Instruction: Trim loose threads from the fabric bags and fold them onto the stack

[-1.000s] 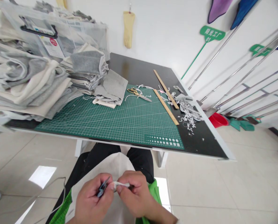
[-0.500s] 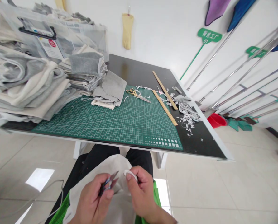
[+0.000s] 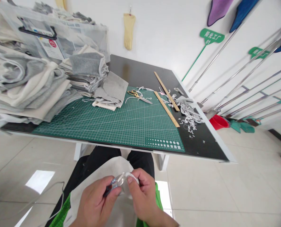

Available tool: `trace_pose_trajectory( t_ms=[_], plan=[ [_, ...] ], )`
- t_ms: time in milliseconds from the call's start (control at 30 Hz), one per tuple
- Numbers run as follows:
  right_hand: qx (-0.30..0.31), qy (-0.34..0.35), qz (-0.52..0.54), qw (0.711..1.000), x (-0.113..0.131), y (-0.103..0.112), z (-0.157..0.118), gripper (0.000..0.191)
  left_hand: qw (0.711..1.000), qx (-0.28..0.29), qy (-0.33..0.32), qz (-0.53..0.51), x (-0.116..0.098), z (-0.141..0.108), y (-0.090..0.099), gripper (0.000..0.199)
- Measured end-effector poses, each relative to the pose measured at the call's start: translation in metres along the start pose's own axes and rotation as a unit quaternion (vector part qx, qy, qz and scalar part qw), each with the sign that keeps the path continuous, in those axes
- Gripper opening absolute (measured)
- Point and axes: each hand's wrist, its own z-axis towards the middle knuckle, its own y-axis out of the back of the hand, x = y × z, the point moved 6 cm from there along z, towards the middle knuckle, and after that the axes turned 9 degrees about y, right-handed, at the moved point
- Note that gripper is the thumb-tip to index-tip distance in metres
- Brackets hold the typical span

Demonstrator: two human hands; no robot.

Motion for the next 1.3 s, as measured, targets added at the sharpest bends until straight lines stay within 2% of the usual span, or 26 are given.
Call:
trace_pose_trajectory(
  t_ms=[567,733,1000,1300],
  plan=[
    [0.022,0.005,-0.055,0.998,0.003,0.0,0.001,0.029,1.0,0.002,-0.015,0.011,-0.002,0.0,0.0,0.008],
    [0.023,0.009,-0.064,0.998,0.003,0.0,0.003,0.029,0.999,-0.018,-0.027,0.001,-0.004,0.0,0.002,0.009],
    [0.024,0.026,-0.062,0.997,0.006,-0.001,0.002,0.027,0.999,-0.025,-0.033,0.028,-0.003,0.001,0.004,0.018],
    [0.04,0.068,-0.082,0.994,0.014,-0.003,0.004,0.025,0.998,-0.026,-0.033,0.035,-0.004,0.002,0.004,0.017]
  ],
)
